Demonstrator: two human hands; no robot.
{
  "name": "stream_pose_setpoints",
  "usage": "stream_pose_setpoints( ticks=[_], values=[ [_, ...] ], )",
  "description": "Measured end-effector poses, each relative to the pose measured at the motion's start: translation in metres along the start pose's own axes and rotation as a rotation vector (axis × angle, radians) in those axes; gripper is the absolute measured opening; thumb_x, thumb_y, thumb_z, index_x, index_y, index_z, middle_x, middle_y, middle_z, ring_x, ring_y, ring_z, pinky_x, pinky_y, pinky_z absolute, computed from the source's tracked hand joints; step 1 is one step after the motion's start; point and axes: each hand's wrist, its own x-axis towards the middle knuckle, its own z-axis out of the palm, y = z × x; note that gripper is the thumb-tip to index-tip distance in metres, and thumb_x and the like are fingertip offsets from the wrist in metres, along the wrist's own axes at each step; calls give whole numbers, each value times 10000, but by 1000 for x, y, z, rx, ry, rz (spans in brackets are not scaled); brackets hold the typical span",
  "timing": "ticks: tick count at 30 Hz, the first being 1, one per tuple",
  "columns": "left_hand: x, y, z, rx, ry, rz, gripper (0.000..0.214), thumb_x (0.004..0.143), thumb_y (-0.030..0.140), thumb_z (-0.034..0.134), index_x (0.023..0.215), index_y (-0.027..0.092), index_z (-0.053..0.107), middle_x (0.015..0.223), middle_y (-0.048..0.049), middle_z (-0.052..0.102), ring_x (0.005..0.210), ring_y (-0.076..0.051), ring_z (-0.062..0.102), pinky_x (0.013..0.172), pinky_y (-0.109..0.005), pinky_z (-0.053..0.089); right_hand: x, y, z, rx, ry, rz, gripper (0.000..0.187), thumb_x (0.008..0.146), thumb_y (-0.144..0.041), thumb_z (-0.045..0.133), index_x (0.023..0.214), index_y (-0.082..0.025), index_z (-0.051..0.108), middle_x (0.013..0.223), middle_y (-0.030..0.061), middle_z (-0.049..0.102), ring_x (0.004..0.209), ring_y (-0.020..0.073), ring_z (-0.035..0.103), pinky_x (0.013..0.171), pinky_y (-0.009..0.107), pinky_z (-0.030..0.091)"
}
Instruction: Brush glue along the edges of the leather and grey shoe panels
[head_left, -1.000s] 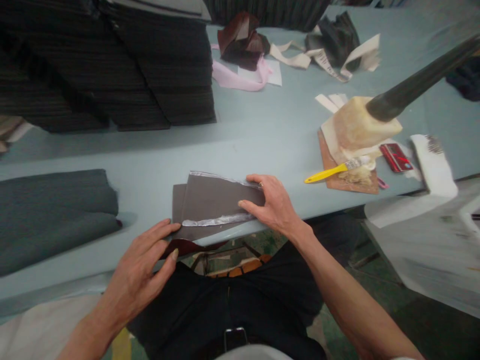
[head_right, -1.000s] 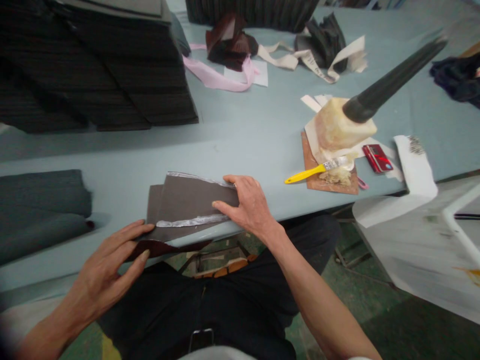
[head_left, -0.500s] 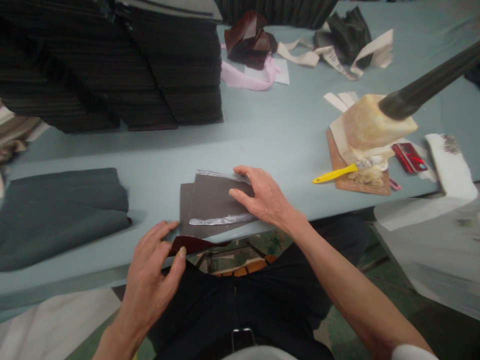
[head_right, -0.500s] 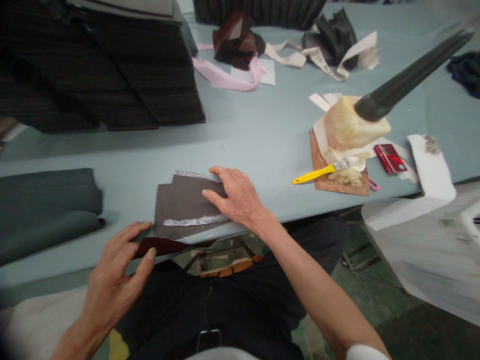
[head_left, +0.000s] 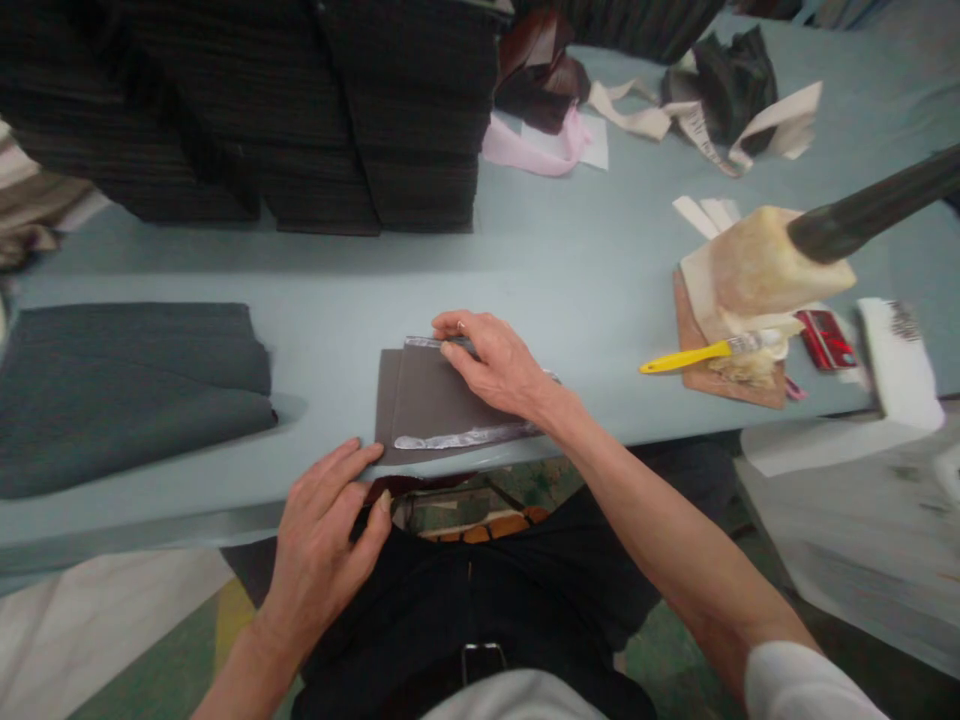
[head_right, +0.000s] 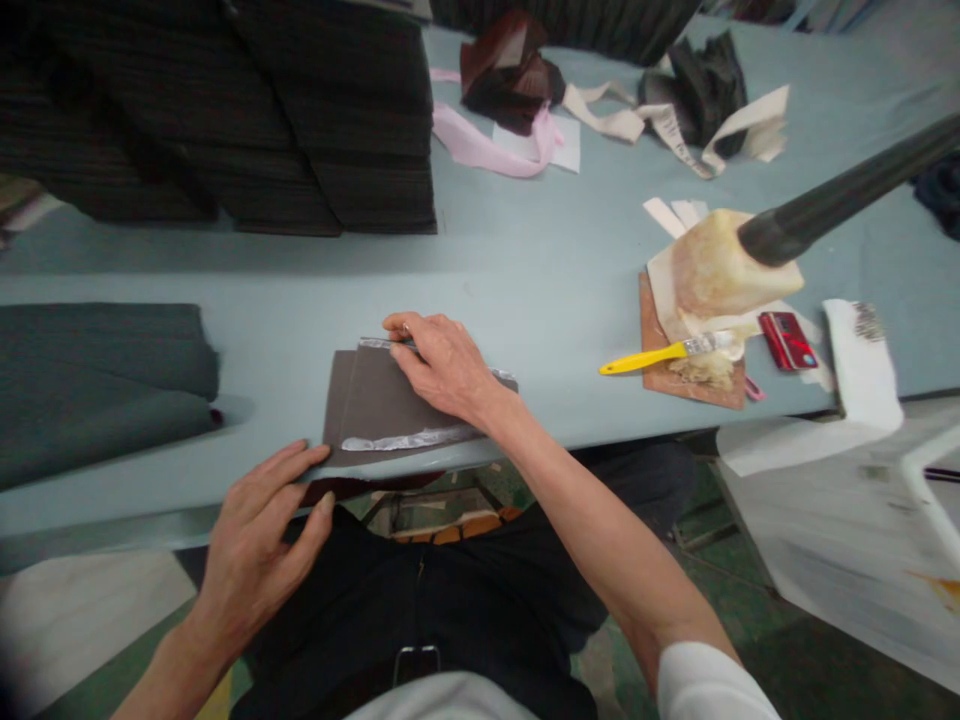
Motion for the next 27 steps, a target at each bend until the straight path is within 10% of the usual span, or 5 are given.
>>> stream_pose_setpoints(
  ticks=[9,14,19,27],
  values=[
    [-2,4,-5,-168,34,-86,124,979,114,639,909,203,589,1327,-151,755,1337,-292,676,1163,-426,495,-6,0,-2,50,80,-8,325,996,-255,573,1301,-192,666,1351,132,757,1250,283,685,1149,499,494],
    [-7,22,-31,-510,-21,-535,159,1018,342,635,1014,214,730,1087,-44,813,976,-193,766,909,-270,589,-35,-27,-24,217,256,103,230,1000,-344,609,1166,-208,692,1198,82,796,1023,209,731,1010,404,570],
    [-12,27,-36,-946,-156,-943,427,971,575,695,1157,199,775,1068,-48,833,882,-204,755,831,-265,596,-86,-67,-26,415,-13,168,186,1015,-354,636,1086,-202,717,1032,45,810,940,169,747,897,318,567],
    [25,32,-47,-1396,-354,-977,488,866,614,808,1061,166,818,923,-98,817,865,-261,750,818,-329,618,-98,-79,-20,700,-171,123,387,1054,-461,573,1321,-192,652,1334,114,743,1245,228,687,1110,416,496]
  ],
)
